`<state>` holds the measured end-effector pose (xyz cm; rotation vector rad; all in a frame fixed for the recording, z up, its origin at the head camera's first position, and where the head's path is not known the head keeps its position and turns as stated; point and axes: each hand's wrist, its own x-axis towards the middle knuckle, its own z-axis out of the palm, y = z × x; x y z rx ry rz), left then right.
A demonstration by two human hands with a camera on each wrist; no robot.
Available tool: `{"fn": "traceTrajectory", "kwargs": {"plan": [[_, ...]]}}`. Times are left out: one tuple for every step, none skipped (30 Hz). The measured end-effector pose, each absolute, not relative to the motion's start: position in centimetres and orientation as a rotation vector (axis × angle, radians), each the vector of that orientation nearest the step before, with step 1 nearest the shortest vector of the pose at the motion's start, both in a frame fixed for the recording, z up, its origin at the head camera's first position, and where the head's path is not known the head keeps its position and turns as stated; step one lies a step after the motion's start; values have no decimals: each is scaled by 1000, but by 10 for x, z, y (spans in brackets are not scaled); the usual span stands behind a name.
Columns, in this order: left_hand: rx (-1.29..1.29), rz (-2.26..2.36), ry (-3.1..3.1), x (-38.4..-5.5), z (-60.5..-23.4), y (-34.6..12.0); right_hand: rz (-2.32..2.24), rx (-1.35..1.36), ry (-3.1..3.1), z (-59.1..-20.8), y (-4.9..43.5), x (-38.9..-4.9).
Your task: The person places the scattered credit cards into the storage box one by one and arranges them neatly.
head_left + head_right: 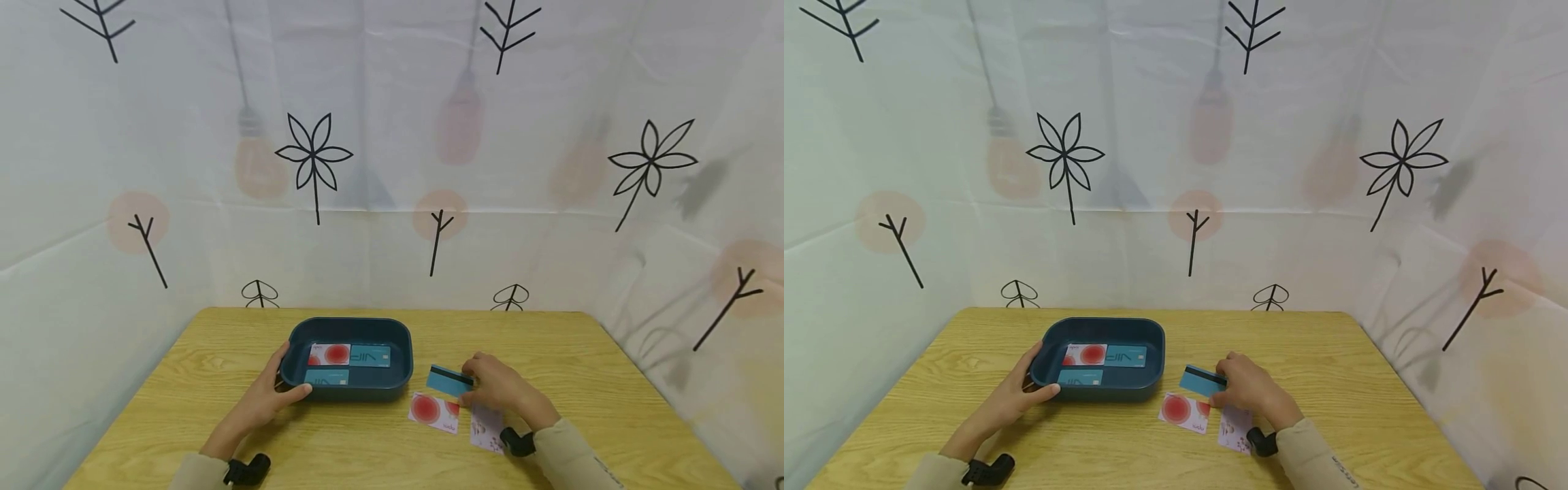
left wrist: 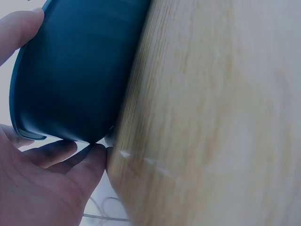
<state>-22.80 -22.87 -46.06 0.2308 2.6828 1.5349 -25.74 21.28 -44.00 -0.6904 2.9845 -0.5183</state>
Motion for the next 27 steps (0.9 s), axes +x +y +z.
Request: {"fn": "traceTrajectory", "kwargs": {"plan": [[233, 1538, 2681, -228, -460, -229, -511, -689, 2985, -440, 213, -257], [237, 1539, 2683, -228, -460, -229, -508, -687, 2985, -440, 213, -257], [232, 1538, 2684, -229, -460, -229, -511, -681, 2984, -441, 213, -258], [234, 1537, 2686, -228, -460, -229, -515, -674, 2984, -441, 213, -258], [233, 1538, 2685, -228, -460, -228, -517, -671, 2983, -441, 213, -258], [232, 1540, 2684, -228, -459, -228, -519, -665, 2983, -441, 213, -257], [233, 1535, 2686, -227, -459, -228, -522, -659, 2984, -441, 213, -257], [232, 1529, 2690, -227, -458, -228, -527, -649, 2984, -442, 213, -257], [229, 1524, 2691, -227, -458, -228, -531, -639, 2985, -442, 212, -257], [225, 1522, 2691, -227, -458, -228, -536, -630, 2985, -442, 212, -257], [221, 1525, 2688, -227, -459, -228, -542, -620, 2986, -442, 212, -257], [219, 1526, 2687, -228, -459, -228, -547, -614, 2988, -443, 211, -257], [218, 1529, 2684, -228, -459, -228, -552, -610, 2989, -443, 211, -257], [217, 1533, 2683, -228, -459, -228, -556, -605, 2991, -443, 211, -257], [217, 1534, 2682, -228, -459, -228, -561, -601, 2992, -443, 211, -257], [220, 1535, 2682, -227, -459, -227, -568, -593, 2992, -444, 210, -258], [224, 1531, 2686, -227, -459, -227, -572, -584, 2993, -444, 210, -258], [229, 1527, 2690, -226, -458, -228, -578, -572, 2993, -444, 210, -258], [233, 1520, 2697, -226, -458, -228, -588, -557, 2990, -444, 210, -259], [238, 1516, 2701, -226, -458, -228, -597, -540, 2990, -444, 210, -259], [241, 1512, 2703, -226, -458, -228, -608, -525, 2987, -444, 210, -259], [239, 1514, 2704, -226, -458, -228, -621, -509, 2983, -444, 210, -260], [237, 1516, 2704, -226, -459, -228, -630, -494, 2980, -444, 210, -260], [233, 1522, 2699, -226, -459, -228, -639, -479, 2977, -444, 211, -261], [231, 1524, 2695, -226, -460, -228, -647, -466, 2972, -444, 211, -261], [225, 1530, 2691, -227, -460, -228, -655, -451, 2967, -444, 211, -261], [219, 1533, 2687, -227, -461, -228, -665, -434, 2961, -444, 211, -261]]}}
